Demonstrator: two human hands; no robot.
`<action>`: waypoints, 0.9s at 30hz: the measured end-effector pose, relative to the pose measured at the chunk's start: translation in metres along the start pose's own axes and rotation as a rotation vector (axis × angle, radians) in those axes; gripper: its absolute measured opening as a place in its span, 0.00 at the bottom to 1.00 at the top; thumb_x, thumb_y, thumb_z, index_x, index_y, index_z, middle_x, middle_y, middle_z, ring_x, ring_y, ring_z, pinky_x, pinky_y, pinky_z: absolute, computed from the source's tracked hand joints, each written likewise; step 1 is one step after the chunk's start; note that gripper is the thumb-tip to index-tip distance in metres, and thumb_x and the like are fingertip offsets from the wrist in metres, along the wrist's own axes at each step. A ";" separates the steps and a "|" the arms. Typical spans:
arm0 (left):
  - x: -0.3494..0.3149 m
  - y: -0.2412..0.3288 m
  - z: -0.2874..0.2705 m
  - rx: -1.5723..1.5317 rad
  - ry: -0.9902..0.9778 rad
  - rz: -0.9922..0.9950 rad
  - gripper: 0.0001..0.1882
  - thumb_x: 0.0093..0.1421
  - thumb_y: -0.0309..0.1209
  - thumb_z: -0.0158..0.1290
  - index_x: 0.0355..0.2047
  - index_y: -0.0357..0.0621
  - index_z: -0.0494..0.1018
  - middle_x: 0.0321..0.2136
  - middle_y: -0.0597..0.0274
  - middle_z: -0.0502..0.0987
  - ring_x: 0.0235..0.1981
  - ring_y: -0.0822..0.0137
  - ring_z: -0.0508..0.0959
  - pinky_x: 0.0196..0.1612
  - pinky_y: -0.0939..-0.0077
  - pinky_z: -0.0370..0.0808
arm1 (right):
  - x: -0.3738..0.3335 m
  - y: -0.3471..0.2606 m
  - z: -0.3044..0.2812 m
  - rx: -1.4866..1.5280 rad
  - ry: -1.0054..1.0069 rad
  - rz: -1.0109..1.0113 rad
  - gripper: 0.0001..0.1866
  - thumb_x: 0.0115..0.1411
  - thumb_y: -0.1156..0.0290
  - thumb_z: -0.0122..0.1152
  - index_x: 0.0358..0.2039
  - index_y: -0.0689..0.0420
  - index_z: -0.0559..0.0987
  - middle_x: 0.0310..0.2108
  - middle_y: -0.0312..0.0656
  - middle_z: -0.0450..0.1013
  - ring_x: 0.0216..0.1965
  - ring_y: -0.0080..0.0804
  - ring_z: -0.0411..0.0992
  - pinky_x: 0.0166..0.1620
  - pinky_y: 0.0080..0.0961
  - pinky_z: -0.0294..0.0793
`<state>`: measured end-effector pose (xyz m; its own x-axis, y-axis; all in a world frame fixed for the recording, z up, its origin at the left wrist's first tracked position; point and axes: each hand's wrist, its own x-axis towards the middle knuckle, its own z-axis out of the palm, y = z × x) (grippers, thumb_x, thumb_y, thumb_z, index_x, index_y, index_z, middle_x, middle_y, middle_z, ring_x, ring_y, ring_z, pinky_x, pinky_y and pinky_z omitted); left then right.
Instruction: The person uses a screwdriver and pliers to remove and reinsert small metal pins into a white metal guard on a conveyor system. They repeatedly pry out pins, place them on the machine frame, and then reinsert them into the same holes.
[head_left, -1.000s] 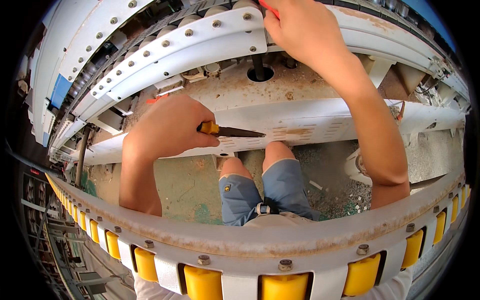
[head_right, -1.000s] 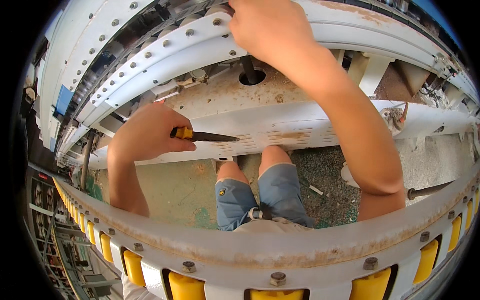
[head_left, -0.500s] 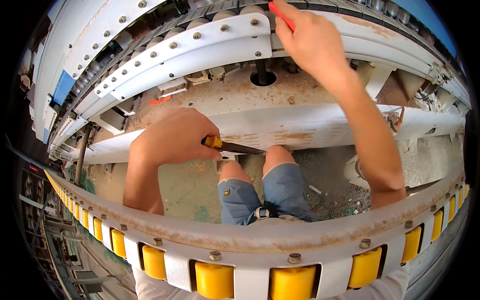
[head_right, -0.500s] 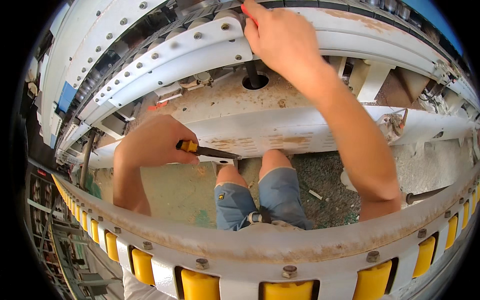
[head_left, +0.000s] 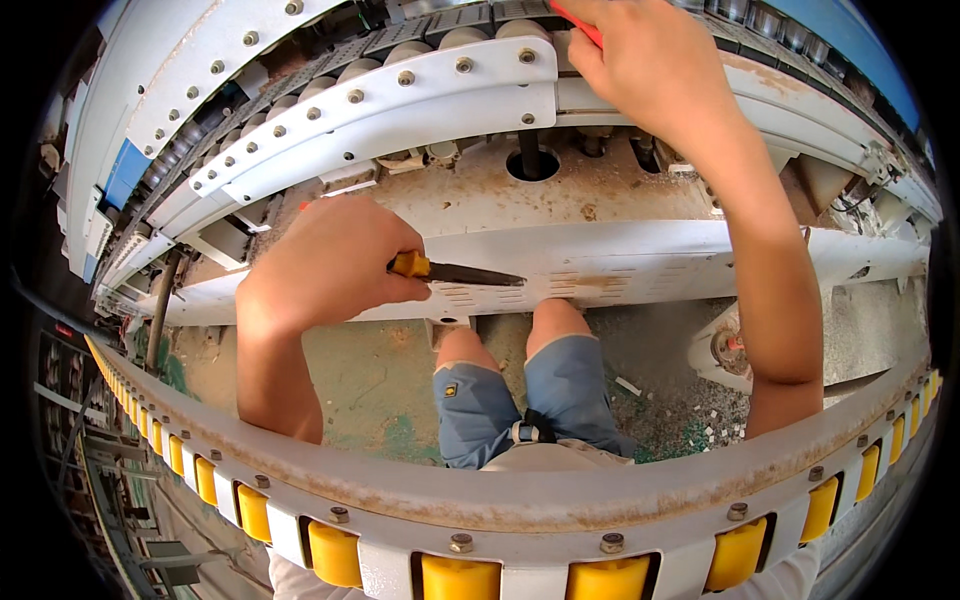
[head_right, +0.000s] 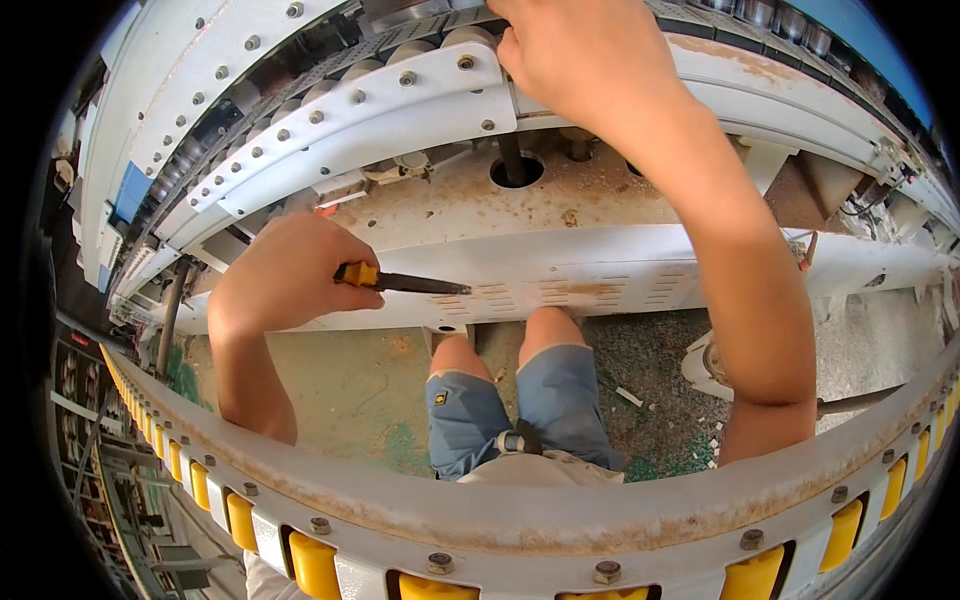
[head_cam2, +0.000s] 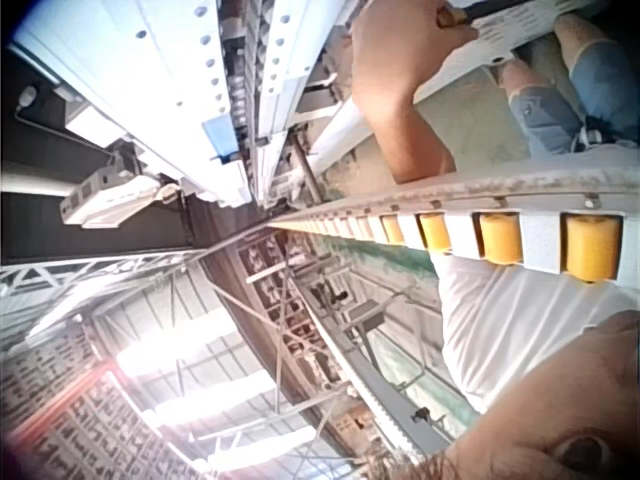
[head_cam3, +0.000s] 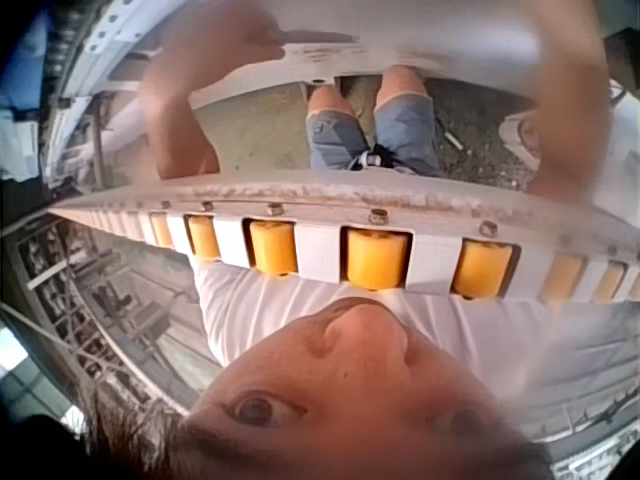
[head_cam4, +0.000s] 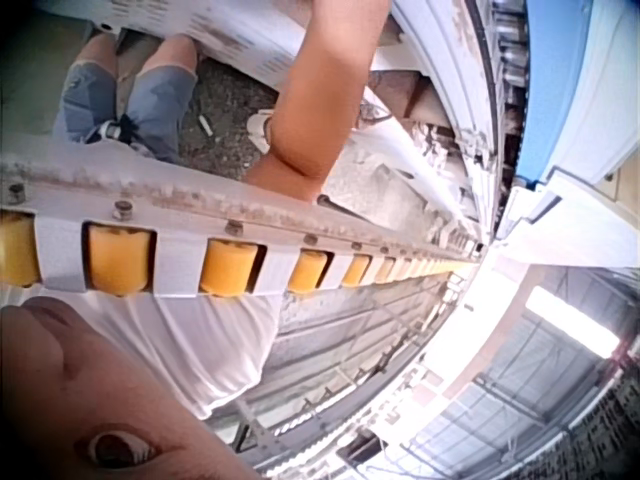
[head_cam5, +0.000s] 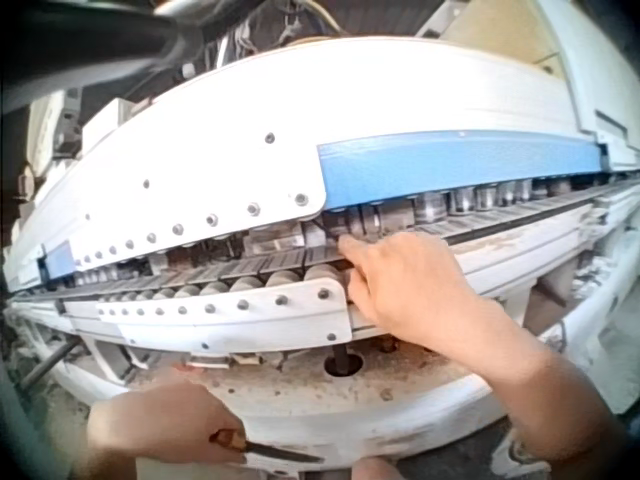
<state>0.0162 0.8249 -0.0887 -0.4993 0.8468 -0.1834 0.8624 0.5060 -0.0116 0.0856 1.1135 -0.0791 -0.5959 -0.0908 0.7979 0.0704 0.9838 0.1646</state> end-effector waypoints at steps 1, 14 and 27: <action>0.000 0.001 -0.001 0.015 0.011 -0.028 0.17 0.54 0.45 0.67 0.34 0.44 0.84 0.29 0.53 0.82 0.35 0.49 0.81 0.48 0.60 0.74 | -0.002 0.003 -0.003 0.007 -0.027 -0.021 0.14 0.62 0.66 0.57 0.43 0.59 0.82 0.21 0.53 0.77 0.27 0.55 0.79 0.32 0.49 0.78; 0.021 -0.024 0.031 -0.088 -0.184 0.012 0.23 0.56 0.52 0.66 0.36 0.44 0.84 0.26 0.54 0.82 0.30 0.54 0.81 0.39 0.62 0.76 | -0.027 0.000 0.007 0.316 0.156 0.108 0.11 0.63 0.67 0.59 0.43 0.58 0.82 0.25 0.54 0.79 0.30 0.57 0.79 0.34 0.49 0.78; 0.104 -0.139 0.129 -0.336 0.053 -0.359 0.33 0.59 0.63 0.61 0.32 0.40 0.85 0.24 0.52 0.82 0.27 0.56 0.81 0.34 0.60 0.75 | 0.001 0.000 0.004 -0.040 0.013 0.105 0.19 0.63 0.68 0.61 0.54 0.51 0.83 0.32 0.46 0.83 0.30 0.46 0.81 0.36 0.41 0.79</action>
<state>-0.1449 0.8208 -0.2331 -0.7711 0.6120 -0.1757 0.5649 0.7849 0.2548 0.0821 1.1140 -0.0807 -0.5729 0.0106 0.8196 0.1643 0.9811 0.1022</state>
